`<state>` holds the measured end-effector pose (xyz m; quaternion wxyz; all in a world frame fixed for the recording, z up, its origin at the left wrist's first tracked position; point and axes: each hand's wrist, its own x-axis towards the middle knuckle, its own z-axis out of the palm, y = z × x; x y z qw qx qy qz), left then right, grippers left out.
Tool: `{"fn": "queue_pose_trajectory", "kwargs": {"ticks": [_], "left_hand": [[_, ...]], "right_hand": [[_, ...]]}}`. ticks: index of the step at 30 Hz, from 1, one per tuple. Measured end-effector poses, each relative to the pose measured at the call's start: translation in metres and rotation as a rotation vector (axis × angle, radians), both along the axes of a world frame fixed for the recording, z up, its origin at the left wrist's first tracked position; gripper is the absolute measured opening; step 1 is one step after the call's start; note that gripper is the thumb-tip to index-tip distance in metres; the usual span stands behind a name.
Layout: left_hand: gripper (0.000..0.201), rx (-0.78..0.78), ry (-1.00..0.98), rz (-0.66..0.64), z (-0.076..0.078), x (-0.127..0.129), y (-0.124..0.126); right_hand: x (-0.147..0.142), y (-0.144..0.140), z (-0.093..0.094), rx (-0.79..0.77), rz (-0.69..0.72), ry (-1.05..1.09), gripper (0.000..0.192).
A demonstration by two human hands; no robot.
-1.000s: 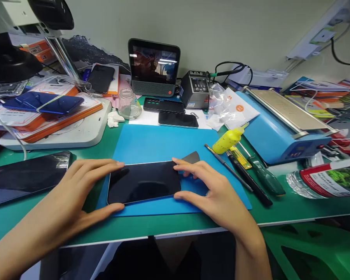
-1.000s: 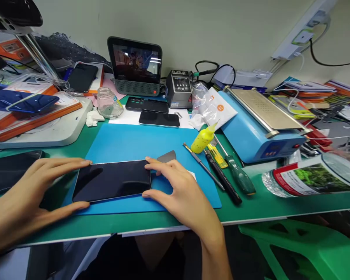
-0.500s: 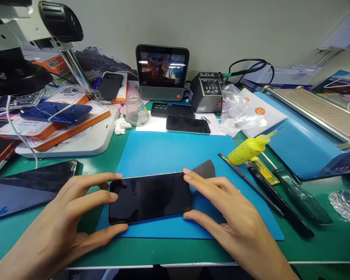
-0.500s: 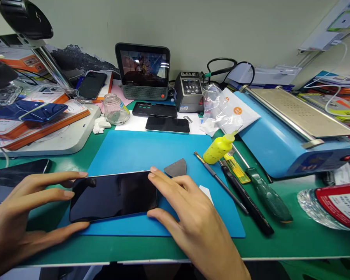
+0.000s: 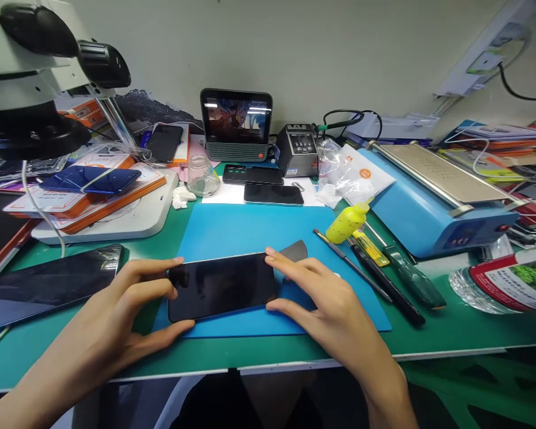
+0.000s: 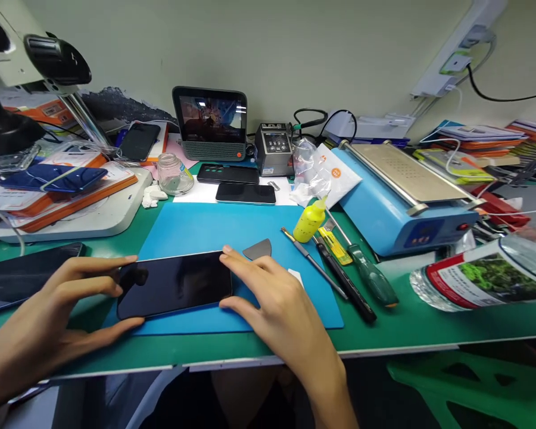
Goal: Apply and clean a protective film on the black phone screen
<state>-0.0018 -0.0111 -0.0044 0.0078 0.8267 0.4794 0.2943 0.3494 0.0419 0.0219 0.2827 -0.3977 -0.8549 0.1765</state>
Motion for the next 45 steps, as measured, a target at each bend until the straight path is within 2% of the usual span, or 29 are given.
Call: {"fn": "queue_pose_trajectory", "kwargs": {"ticks": [3, 10, 16, 25, 35, 45], "left_hand": [[0.031, -0.019, -0.011, 0.011, 0.004, 0.003, -0.001], [0.034, -0.005, -0.009, -0.007, 0.005, 0.002, 0.002], [0.036, -0.002, -0.018, -0.002, 0.005, 0.003, 0.001], [0.031, 0.097, 0.066, -0.012, 0.007, 0.005, 0.003], [0.037, 0.082, 0.064, -0.032, 0.009, 0.003, 0.003], [0.037, 0.219, 0.117, -0.054, 0.013, 0.009, -0.001]], "right_hand": [[0.0, -0.001, 0.0, -0.03, -0.004, -0.002, 0.061], [0.002, -0.001, -0.006, -0.027, -0.071, -0.036, 0.084], [0.001, 0.0, -0.007, 0.017, -0.064, -0.021, 0.08], [0.002, -0.002, -0.009, 0.114, -0.034, -0.014, 0.08], [0.002, -0.001, -0.012, 0.142, 0.003, 0.036, 0.074], [0.001, -0.001, -0.013, 0.223, -0.005, 0.009, 0.074]]}}
